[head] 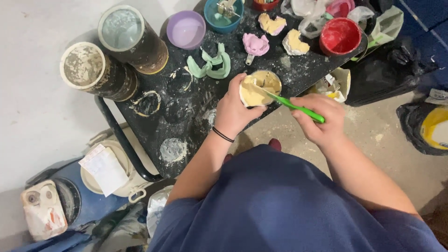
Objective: Mixing dental plaster and filling various dental impression molds using a small spatula at a laboratory workbench.
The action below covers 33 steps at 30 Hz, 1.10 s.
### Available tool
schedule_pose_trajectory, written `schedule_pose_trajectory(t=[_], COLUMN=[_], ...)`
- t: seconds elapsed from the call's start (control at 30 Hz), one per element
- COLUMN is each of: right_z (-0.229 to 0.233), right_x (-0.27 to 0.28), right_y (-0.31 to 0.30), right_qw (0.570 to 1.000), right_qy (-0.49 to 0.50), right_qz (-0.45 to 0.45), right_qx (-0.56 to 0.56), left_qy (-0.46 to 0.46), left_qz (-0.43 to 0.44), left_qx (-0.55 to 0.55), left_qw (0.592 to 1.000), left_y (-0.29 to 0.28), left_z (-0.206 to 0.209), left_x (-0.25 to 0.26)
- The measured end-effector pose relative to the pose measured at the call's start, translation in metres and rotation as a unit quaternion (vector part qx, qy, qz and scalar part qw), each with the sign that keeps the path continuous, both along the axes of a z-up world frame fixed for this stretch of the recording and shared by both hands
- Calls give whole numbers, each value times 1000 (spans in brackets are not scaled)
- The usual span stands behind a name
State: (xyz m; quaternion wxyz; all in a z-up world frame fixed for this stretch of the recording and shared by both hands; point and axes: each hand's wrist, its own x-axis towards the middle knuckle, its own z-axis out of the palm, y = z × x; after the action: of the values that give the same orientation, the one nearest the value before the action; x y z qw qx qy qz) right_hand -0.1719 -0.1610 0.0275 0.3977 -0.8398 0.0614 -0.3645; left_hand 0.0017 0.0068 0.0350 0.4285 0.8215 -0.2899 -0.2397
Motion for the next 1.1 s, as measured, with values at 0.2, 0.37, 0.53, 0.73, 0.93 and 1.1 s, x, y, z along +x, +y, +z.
schedule_pose_trajectory(t=[0.2,0.37,0.53,0.73,0.93,1.1], right_z=[-26,-41,-74,-84,-78,-98], right_x=[5,16,26,37,32,19], right_y=[-23,-31,-22,-14,-14,-22], right_qw=[995,970,980,979,982,923], right_qy=[-50,20,133,177,162,143], right_qz=[-33,-78,-120,-98,-33,-27], right_qx=[74,231,83,-5,87,356], left_qy=[6,26,97,281,332,340], left_qz=[15,81,110,102,94,90], left_qx=[-14,-51,-87,-183,-205,-209], left_qw=[1000,995,985,937,916,912], left_y=[1,9,8,-10,-11,-8], left_z=[-1,-4,-41,-86,-97,-90], left_x=[7,26,31,31,25,26])
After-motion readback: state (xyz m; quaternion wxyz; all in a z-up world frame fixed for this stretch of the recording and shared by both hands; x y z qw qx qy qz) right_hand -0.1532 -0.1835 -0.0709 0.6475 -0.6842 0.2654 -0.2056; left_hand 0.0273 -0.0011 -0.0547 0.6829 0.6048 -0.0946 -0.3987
